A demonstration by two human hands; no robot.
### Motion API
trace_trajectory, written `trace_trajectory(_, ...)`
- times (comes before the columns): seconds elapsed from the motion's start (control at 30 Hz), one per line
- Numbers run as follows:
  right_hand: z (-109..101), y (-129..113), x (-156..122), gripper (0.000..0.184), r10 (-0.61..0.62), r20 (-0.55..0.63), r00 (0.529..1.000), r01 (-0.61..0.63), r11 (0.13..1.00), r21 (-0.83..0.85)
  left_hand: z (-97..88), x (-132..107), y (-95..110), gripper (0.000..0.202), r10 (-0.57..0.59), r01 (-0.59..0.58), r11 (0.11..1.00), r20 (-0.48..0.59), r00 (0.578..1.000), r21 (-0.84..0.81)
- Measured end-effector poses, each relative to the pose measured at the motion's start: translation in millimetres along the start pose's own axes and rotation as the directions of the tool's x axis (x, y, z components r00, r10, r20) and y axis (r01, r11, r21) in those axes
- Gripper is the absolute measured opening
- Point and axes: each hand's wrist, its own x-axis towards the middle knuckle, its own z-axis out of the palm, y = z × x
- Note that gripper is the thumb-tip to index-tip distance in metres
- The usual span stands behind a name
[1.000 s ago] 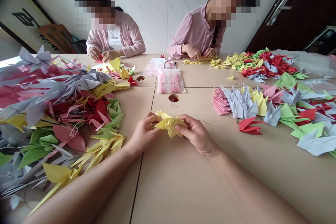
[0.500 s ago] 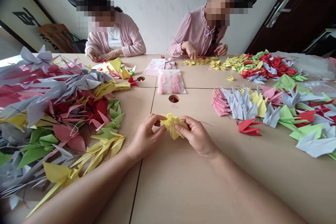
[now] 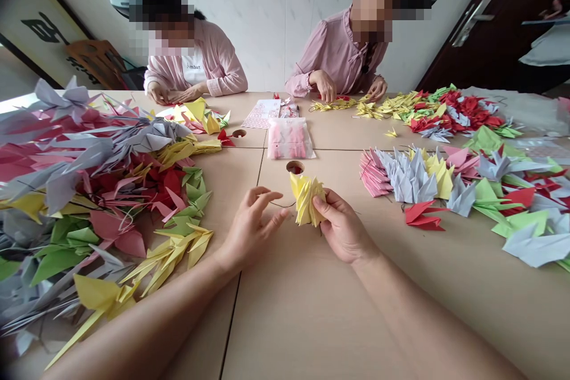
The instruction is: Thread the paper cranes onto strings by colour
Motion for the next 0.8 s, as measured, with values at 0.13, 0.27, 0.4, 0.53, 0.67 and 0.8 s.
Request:
trace_trajectory(0.13,3,7,-4,0.013,-0.008,0.120,0.993,0.030,0.984,-0.178,-1.6,4,1,0.026,0.003,0.024,0.928,0.071,0.997,-0.372)
trace_trajectory(0.27,8,10,-8,0.014,-0.084,0.229,0.970,0.183,0.873,-0.452,1.0,6,-1,0.022,-0.049,0.147,0.821,0.188,0.981,-0.552)
trace_trajectory(0.4,12,10,-12,0.011,-0.200,0.289,0.936,0.339,0.734,-0.589,1.7,1,0,0.023,0.006,-0.002,0.960,0.013,1.000,-0.280)
trace_trajectory(0.53,9,14,-13,0.015,-0.175,0.266,0.948,0.313,0.670,-0.673,-3.9,-3,4,0.030,0.128,-0.115,0.976,0.055,0.990,-0.187)
trace_trajectory(0.67,4,18,-10,0.042,-0.149,0.196,0.969,0.245,0.665,-0.705,-5.3,-3,5,0.032,0.148,-0.125,0.983,0.181,0.972,-0.134)
trace_trajectory(0.8,3,16,-7,0.038,-0.237,0.140,0.961,0.253,0.559,-0.790,1.5,-2,3,0.017,0.112,-0.117,0.993,0.134,0.985,0.027)
